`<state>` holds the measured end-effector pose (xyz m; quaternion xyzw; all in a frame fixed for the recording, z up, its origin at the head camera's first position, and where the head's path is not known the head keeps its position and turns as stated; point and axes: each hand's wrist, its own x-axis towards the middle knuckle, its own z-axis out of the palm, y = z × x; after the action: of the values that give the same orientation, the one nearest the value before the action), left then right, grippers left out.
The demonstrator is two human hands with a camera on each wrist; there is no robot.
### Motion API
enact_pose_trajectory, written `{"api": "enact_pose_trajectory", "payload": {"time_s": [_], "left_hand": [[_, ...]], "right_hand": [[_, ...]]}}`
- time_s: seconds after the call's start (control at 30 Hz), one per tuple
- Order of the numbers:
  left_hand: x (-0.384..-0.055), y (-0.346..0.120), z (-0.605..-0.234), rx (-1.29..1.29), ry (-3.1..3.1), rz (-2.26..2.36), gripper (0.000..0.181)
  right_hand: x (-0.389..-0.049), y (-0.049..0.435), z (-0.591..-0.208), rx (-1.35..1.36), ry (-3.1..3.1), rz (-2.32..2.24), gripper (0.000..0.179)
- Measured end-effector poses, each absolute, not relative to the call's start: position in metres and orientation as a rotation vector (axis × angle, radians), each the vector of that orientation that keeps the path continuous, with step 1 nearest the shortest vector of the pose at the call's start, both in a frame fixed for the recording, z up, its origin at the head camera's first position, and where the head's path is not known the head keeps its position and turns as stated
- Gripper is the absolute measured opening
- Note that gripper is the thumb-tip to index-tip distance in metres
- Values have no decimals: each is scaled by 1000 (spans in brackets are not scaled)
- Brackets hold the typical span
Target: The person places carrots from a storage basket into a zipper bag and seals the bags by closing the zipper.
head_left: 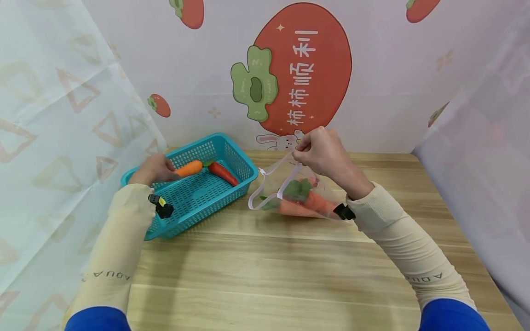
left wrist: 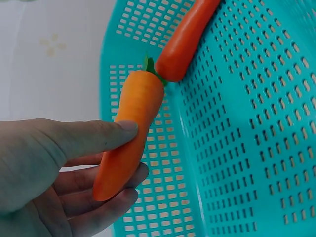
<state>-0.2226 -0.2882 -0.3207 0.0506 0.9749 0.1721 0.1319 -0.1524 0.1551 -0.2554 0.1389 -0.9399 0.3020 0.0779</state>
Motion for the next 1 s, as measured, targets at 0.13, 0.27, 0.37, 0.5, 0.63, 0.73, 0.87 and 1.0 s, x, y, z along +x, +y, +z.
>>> {"api": "enact_pose_trajectory", "payload": {"time_s": [0.13,0.27,0.37,0.5,0.63,0.73,0.87,1.0], "left_hand": [[-219,-287,-315,228,2868,483,29],[-214,-285,-307,292,2892,477,35],[-211,-283,-302,326,2903,488,36],[-205,-281,-295,385,2911,512,33],[-198,-278,-288,456,2907,544,30],[-192,-276,-283,486,2898,562,30],[-185,-275,-278,514,2901,552,32],[-178,-273,-272,523,2915,539,33]], "right_hand": [[-152,155,-255,418,-2813,907,18],[-152,156,-255,422,-2810,908,19],[-153,155,-256,423,-2814,901,18],[-154,155,-256,424,-2818,898,18],[-154,155,-256,419,-2814,910,18],[-153,155,-255,416,-2811,919,18],[-153,155,-255,418,-2813,924,17],[-152,154,-254,419,-2812,913,17]]}}
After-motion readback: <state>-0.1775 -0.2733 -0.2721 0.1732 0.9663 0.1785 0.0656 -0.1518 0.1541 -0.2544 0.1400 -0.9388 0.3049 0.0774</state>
